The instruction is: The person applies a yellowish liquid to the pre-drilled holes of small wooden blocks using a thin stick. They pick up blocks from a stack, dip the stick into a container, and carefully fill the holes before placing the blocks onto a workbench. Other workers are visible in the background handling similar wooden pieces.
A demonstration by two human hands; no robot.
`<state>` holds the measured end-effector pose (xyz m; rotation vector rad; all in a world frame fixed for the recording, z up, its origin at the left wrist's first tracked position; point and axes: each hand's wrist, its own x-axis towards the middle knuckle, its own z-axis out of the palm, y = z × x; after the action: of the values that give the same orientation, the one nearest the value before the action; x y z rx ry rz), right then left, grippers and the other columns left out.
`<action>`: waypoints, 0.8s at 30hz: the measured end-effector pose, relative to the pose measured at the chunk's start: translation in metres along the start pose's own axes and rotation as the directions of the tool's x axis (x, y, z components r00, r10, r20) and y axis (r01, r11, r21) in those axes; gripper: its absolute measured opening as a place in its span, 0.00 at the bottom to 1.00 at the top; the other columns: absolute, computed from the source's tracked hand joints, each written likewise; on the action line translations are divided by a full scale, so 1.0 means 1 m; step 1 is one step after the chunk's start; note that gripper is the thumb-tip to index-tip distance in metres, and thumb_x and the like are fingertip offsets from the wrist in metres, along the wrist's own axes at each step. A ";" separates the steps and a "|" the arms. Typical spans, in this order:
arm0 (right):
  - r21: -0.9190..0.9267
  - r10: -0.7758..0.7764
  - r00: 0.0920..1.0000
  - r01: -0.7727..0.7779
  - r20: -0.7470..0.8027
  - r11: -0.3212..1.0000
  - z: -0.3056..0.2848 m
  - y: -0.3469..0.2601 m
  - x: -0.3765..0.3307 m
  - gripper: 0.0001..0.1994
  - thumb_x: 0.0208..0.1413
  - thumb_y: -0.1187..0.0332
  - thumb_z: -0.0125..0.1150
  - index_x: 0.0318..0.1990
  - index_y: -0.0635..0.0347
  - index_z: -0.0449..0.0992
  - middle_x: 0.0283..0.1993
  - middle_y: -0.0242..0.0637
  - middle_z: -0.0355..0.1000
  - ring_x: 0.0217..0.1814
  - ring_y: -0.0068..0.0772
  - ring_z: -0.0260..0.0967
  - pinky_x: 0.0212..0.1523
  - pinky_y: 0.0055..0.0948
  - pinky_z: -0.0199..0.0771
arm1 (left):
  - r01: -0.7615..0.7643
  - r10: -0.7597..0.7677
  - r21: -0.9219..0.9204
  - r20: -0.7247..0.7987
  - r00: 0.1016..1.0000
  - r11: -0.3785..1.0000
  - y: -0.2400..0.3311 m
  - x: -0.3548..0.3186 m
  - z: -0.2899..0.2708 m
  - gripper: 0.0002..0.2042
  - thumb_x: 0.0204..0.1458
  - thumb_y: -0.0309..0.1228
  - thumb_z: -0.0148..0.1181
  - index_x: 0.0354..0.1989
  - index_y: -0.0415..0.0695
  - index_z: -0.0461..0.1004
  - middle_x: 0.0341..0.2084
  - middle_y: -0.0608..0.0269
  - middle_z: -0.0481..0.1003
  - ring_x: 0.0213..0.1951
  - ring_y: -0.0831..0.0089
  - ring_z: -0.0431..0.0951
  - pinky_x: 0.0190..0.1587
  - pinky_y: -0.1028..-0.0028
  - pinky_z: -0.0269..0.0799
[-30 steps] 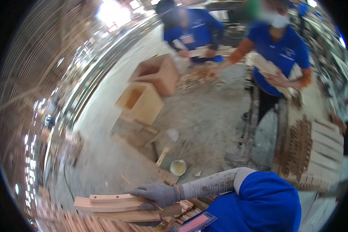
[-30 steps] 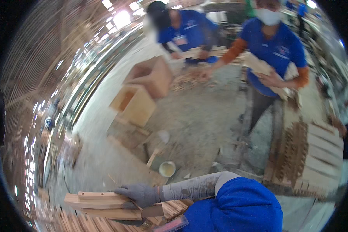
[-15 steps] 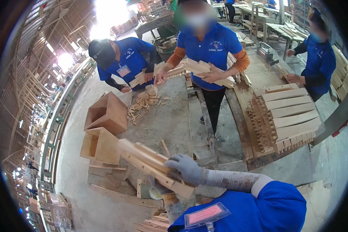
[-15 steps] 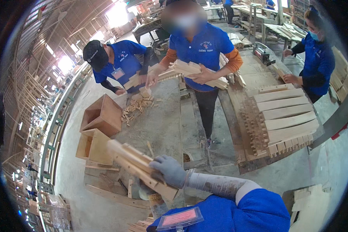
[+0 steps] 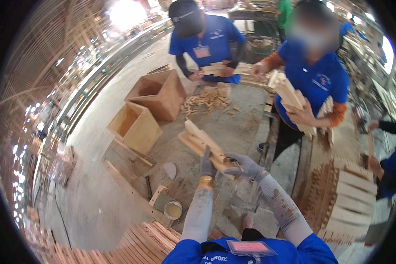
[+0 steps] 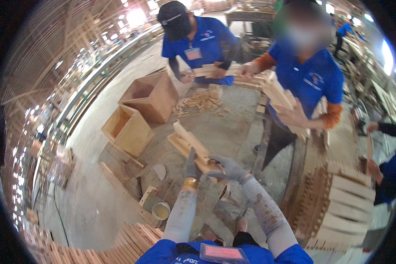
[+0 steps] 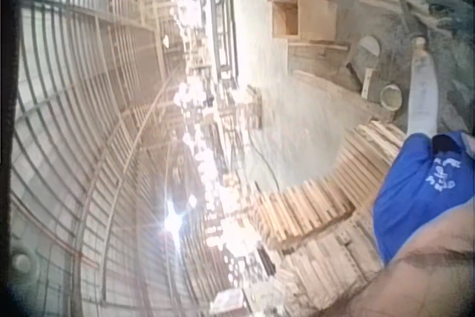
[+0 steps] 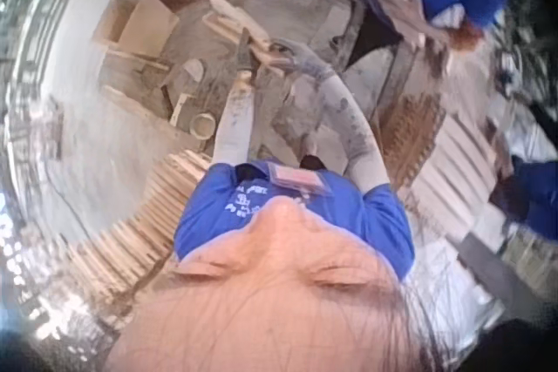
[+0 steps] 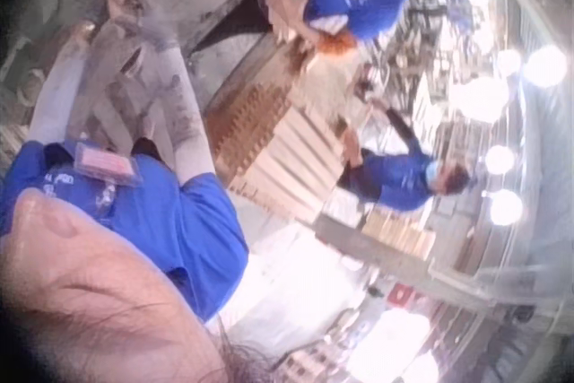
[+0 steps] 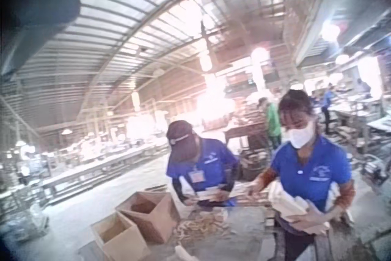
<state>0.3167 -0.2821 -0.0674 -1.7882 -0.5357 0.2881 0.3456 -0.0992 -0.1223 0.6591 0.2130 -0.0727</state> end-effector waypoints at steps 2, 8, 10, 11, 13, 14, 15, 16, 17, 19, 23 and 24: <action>-0.197 -0.077 0.997 0.081 0.031 0.977 -0.019 0.008 0.032 0.28 0.49 0.57 0.63 0.56 0.55 0.65 0.52 0.46 0.69 0.53 0.40 0.67 0.52 0.31 0.66 | -0.074 0.078 0.047 -0.095 0.992 0.996 0.004 0.042 0.005 0.31 0.53 0.49 0.53 0.58 0.38 0.58 0.50 0.52 0.67 0.48 0.58 0.70 0.50 0.64 0.69; -0.598 0.046 0.999 -0.038 -0.002 0.801 0.004 0.037 0.068 0.25 0.44 0.65 0.63 0.53 0.51 0.68 0.52 0.42 0.68 0.53 0.47 0.66 0.53 0.38 0.66 | -0.096 0.385 0.835 -0.145 0.911 0.542 -0.002 0.030 -0.014 0.29 0.52 0.41 0.55 0.57 0.34 0.60 0.53 0.46 0.64 0.53 0.57 0.66 0.55 0.67 0.63; -0.710 -0.251 0.968 0.157 -0.028 0.686 -0.006 0.062 0.064 0.24 0.45 0.67 0.58 0.54 0.52 0.68 0.54 0.42 0.68 0.52 0.45 0.67 0.53 0.42 0.64 | -0.241 0.609 0.925 0.015 0.793 0.292 0.000 -0.011 0.005 0.28 0.48 0.38 0.58 0.55 0.32 0.62 0.52 0.42 0.66 0.52 0.53 0.68 0.56 0.63 0.61; -0.745 -0.281 0.957 0.134 -0.075 0.654 -0.017 0.077 0.061 0.23 0.45 0.68 0.58 0.53 0.52 0.69 0.54 0.42 0.68 0.52 0.44 0.67 0.54 0.42 0.63 | -0.243 0.640 0.962 0.108 0.761 0.126 0.016 -0.041 0.028 0.28 0.48 0.36 0.59 0.55 0.32 0.62 0.52 0.42 0.66 0.53 0.52 0.67 0.57 0.63 0.61; -0.769 -0.375 0.923 0.175 -0.089 0.615 -0.019 0.080 0.059 0.21 0.46 0.70 0.56 0.52 0.54 0.70 0.53 0.42 0.69 0.53 0.43 0.67 0.54 0.42 0.62 | -0.138 0.760 0.984 0.175 0.626 -0.113 0.069 -0.109 0.020 0.28 0.46 0.34 0.59 0.56 0.32 0.62 0.51 0.41 0.66 0.54 0.51 0.66 0.57 0.63 0.60; -0.771 -0.417 0.906 0.212 -0.076 0.600 -0.017 0.076 0.061 0.20 0.46 0.70 0.56 0.50 0.55 0.71 0.52 0.43 0.70 0.52 0.44 0.67 0.54 0.42 0.63 | -0.047 0.837 0.987 0.157 0.525 -0.156 0.090 -0.140 -0.003 0.28 0.46 0.33 0.59 0.55 0.33 0.62 0.51 0.41 0.67 0.54 0.51 0.66 0.57 0.63 0.61; -0.776 -0.457 0.887 0.240 -0.070 0.584 -0.015 0.069 0.062 0.18 0.47 0.71 0.55 0.49 0.56 0.72 0.51 0.43 0.70 0.52 0.45 0.67 0.53 0.42 0.63 | 0.045 0.901 0.991 0.094 0.423 -0.124 0.111 -0.171 -0.029 0.28 0.45 0.32 0.59 0.56 0.33 0.62 0.51 0.41 0.67 0.54 0.51 0.67 0.56 0.64 0.61; -0.715 -0.466 0.876 0.246 -0.125 0.655 -0.011 0.060 0.064 0.17 0.48 0.71 0.56 0.48 0.58 0.72 0.49 0.44 0.71 0.51 0.44 0.68 0.52 0.40 0.65 | 0.115 0.950 0.989 0.049 0.308 -0.088 0.133 -0.198 -0.056 0.28 0.45 0.31 0.59 0.56 0.33 0.62 0.51 0.42 0.67 0.54 0.51 0.67 0.56 0.64 0.62; -0.658 -0.458 0.868 0.233 -0.190 0.716 -0.011 0.054 0.060 0.16 0.48 0.72 0.56 0.47 0.59 0.73 0.48 0.45 0.71 0.50 0.44 0.68 0.50 0.39 0.66 | 0.210 0.944 0.978 -0.071 0.322 0.002 0.149 -0.222 -0.080 0.28 0.44 0.30 0.59 0.55 0.32 0.62 0.50 0.42 0.67 0.53 0.51 0.67 0.55 0.65 0.63; -0.506 -0.368 0.888 0.191 -0.276 0.841 -0.008 0.040 0.051 0.14 0.49 0.74 0.56 0.45 0.61 0.73 0.45 0.46 0.72 0.48 0.42 0.70 0.46 0.36 0.68 | 0.353 0.897 0.925 -0.269 0.350 0.139 0.160 -0.271 -0.133 0.26 0.43 0.29 0.60 0.53 0.32 0.64 0.48 0.44 0.69 0.51 0.54 0.69 0.53 0.65 0.64; -0.246 -0.042 0.974 -0.015 -0.223 0.969 0.012 0.024 0.010 0.11 0.48 0.77 0.57 0.41 0.64 0.73 0.40 0.46 0.72 0.42 0.40 0.71 0.39 0.31 0.70 | 0.144 0.866 0.901 -0.433 0.252 0.409 0.125 -0.288 -0.210 0.20 0.41 0.28 0.61 0.46 0.36 0.70 0.41 0.48 0.73 0.46 0.57 0.72 0.49 0.65 0.67; -0.213 0.038 0.983 -0.077 -0.180 0.974 0.021 0.023 -0.007 0.11 0.48 0.77 0.58 0.41 0.65 0.73 0.39 0.46 0.72 0.41 0.40 0.71 0.38 0.30 0.70 | 0.213 0.883 0.935 -0.340 0.323 0.282 0.123 -0.280 -0.214 0.19 0.41 0.29 0.61 0.44 0.37 0.71 0.40 0.49 0.73 0.45 0.56 0.72 0.48 0.64 0.67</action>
<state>0.3056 -0.2725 -0.0962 -2.0231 -0.4021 0.1122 0.0517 0.1292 -0.1517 1.9233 1.1341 0.8890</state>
